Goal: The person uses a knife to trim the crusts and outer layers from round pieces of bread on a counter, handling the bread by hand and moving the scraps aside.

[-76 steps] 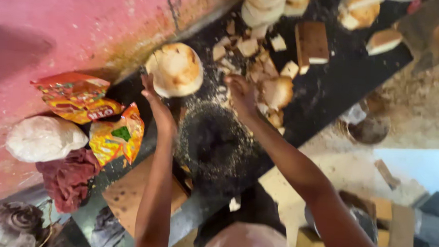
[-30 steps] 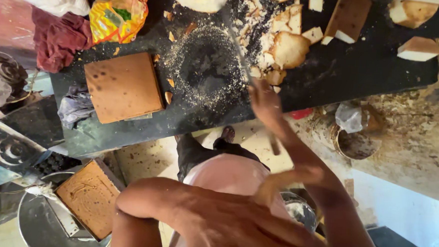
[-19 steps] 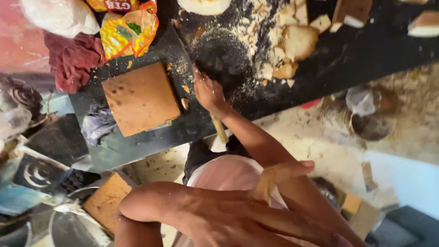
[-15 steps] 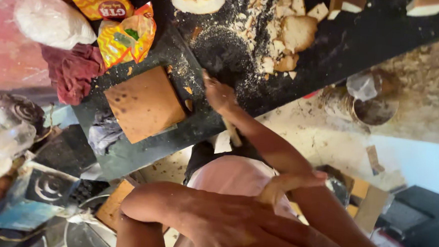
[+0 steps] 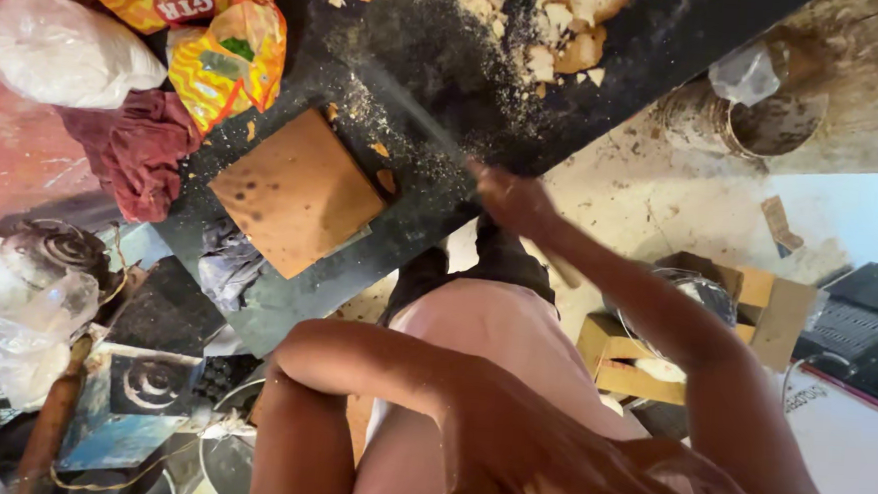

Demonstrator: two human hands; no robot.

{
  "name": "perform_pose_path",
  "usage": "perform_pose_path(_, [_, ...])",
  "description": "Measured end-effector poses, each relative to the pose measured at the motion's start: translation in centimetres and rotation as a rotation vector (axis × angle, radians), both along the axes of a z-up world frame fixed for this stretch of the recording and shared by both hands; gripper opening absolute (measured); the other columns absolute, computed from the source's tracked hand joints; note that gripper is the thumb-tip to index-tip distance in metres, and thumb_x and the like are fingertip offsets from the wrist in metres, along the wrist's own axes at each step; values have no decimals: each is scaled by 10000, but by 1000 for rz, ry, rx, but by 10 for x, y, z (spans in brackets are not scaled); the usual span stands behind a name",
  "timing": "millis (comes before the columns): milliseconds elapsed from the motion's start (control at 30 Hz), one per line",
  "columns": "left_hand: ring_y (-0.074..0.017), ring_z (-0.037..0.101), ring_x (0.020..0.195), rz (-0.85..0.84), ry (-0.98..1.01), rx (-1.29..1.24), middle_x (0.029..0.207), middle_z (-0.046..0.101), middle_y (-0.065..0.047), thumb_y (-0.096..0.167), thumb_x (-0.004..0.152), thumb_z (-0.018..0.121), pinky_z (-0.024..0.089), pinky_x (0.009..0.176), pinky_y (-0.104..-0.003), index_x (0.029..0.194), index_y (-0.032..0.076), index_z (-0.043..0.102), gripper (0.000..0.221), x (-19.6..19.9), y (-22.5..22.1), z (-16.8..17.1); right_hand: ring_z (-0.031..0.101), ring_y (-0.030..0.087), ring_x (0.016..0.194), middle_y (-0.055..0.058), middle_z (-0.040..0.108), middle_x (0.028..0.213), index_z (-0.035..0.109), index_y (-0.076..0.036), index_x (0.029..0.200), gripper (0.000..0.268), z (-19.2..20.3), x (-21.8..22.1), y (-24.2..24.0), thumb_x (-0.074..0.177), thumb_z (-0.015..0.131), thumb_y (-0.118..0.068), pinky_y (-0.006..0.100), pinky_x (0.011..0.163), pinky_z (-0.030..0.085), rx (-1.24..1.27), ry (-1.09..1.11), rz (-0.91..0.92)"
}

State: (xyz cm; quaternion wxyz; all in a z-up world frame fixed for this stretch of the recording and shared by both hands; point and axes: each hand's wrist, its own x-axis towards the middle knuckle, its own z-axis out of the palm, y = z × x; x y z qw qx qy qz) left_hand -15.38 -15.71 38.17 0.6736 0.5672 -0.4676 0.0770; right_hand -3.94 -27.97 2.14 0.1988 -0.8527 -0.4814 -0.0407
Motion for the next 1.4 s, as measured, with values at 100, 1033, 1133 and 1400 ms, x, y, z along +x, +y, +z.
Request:
perform_pose_path(100, [-357,319,1579,26,-13,22,1637,410,-215,418,1045,683,224,1337,-508,1564,87,407,675,6,-3,2,680,214,688,128,704,1221,497,-32,1349,358,-16,-30,8,1021,554,-163,337,462,460,157,-134,71])
perform_pose_path(1033, [-289,98,1681,1267,607,831,1790,215,-72,467,1143,407,73,1381,-563,1702,134,296,659,155,49,-371,495,47,726,-17,523,882,299,-31,1609,742,54,107,-68,1010,723,-142,231,600,440,570,796,-186])
perform_pose_path(1133, [-227,67,1645,1308,442,1175,1763,240,3,499,1172,472,6,1332,-574,1663,234,366,568,175,90,-342,463,76,600,8,512,830,431,-89,1613,559,64,108,-71,1091,616,-165,249,511,405,542,890,-288])
perform_pose_path(1400, [-381,255,1537,1304,855,1613,1570,402,-197,638,757,772,22,1230,-698,1546,49,398,1053,62,219,-294,656,333,859,166,639,988,571,-112,1328,222,46,87,-53,1142,587,-233,420,710,568,367,322,-154])
